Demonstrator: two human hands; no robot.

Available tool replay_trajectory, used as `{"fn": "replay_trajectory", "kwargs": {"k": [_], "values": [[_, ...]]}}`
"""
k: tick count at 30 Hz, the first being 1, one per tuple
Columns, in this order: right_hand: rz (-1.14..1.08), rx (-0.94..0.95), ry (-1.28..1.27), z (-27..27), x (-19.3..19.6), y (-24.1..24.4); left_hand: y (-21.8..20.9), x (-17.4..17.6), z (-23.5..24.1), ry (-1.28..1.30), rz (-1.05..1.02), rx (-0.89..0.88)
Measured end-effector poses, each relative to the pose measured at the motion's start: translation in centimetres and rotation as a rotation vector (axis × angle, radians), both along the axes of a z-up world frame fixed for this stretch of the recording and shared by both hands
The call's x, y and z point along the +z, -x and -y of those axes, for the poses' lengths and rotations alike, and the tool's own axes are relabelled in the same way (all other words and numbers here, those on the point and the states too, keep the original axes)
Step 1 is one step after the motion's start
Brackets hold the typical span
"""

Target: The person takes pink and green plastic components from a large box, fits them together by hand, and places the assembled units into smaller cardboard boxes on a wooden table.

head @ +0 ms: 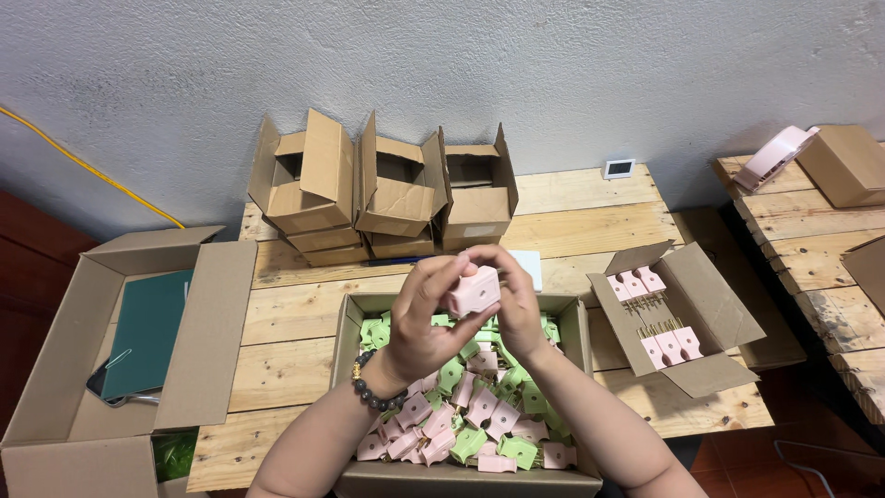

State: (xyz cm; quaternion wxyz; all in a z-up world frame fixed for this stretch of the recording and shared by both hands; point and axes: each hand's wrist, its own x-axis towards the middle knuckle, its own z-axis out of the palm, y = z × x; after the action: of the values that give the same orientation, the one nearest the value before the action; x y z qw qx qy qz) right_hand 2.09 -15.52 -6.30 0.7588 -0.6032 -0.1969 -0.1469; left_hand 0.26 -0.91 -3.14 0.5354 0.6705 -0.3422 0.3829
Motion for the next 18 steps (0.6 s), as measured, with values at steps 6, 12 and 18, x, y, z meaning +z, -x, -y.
{"fn": "replay_trajectory", "kwargs": {"k": [6,12,18], "values": [[-0.001,-0.024,-0.051,-0.6,-0.6,0.4,0.3,1.7,0.5,-0.006,0.024,-0.021],[0.147,-0.162,-0.027,1.1,-0.4,1.0,-0.6,1.4,-0.1,0.027,-0.149,-0.114],[0.279,-0.084,-0.016,0.7,-0.4,1.0,-1.3,-1.4,-0.9,0.033,-0.454,-0.234]]}}
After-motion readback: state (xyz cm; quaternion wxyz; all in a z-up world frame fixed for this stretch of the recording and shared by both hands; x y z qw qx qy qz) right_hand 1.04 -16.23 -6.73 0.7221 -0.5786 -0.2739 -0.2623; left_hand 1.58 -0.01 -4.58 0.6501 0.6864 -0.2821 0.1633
